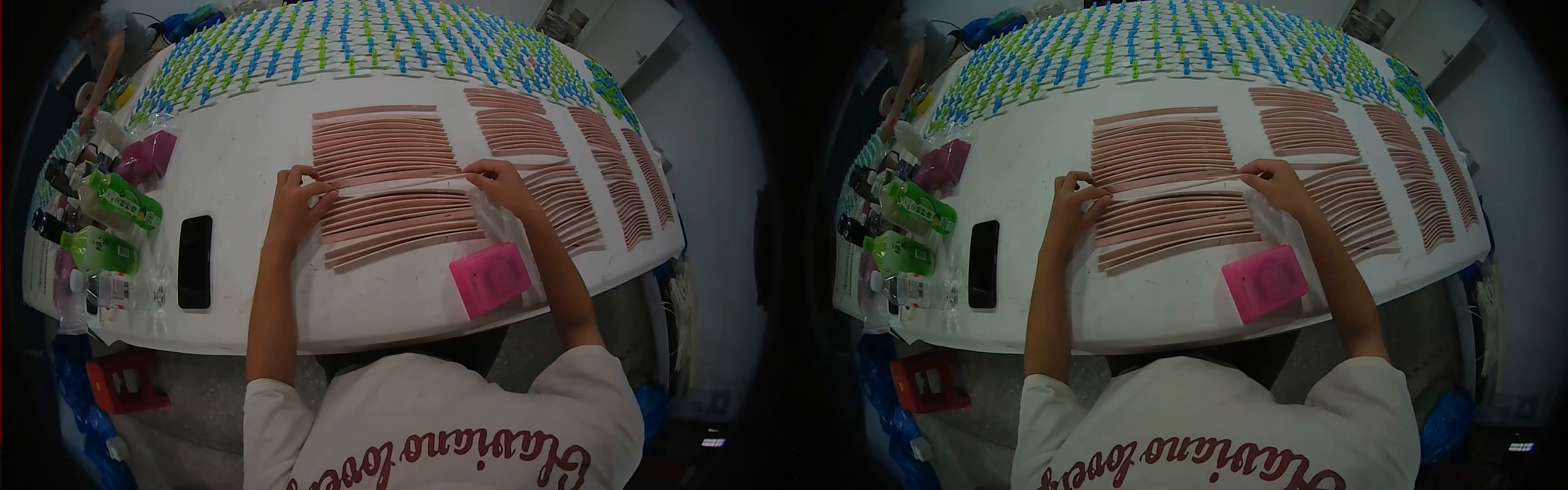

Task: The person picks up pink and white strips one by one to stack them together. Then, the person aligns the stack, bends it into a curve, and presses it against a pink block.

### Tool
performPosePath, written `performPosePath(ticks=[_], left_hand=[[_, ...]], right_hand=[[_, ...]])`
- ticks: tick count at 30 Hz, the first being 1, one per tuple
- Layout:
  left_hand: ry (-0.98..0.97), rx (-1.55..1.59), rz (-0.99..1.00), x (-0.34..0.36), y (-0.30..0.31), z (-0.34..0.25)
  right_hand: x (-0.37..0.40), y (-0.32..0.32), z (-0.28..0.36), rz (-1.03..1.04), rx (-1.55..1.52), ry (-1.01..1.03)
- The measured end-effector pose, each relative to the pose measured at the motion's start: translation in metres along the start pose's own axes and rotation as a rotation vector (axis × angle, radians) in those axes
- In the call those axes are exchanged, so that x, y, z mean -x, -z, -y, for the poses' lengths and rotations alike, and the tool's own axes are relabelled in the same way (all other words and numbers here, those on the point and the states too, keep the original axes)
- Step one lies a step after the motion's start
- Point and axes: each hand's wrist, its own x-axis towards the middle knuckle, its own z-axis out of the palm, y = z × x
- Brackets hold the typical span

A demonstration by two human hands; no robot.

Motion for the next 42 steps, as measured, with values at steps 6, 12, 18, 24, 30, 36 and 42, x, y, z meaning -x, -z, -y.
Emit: performPosePath(ticks=[6,12,18,24,30,36,42], left_hand=[[-0.004,0.004,-0.004,-0.001,-0.002,0.003],[-0.012,0.001,0.001,0.0,0.0,0.003],[-0.025,0.028,0.0,0.0,0.0,0.006],[-0.033,0.03,-0.008,0.0,0.0,0.006],[-0.028,0.029,-0.013,0.0,0.001,0.006],[-0.026,0.038,-0.015,0.0,0.001,0.006],[-0.065,0.045,-0.02,-0.001,0.0,0.008]], right_hand=[[-0.003,-0.005,-0.014,0.009,0.121,0.076],[-0.002,-0.003,-0.02,0.071,0.157,0.128],[0.001,-0.003,-0.018,0.075,0.15,0.125],[0.004,-0.004,-0.015,0.06,0.129,0.153],[0.002,-0.003,-0.015,0.078,0.137,0.114],[0.002,-0.004,-0.006,0.002,0.186,0.123],[0.005,-0.006,0.012,-0.075,0.087,0.182]])
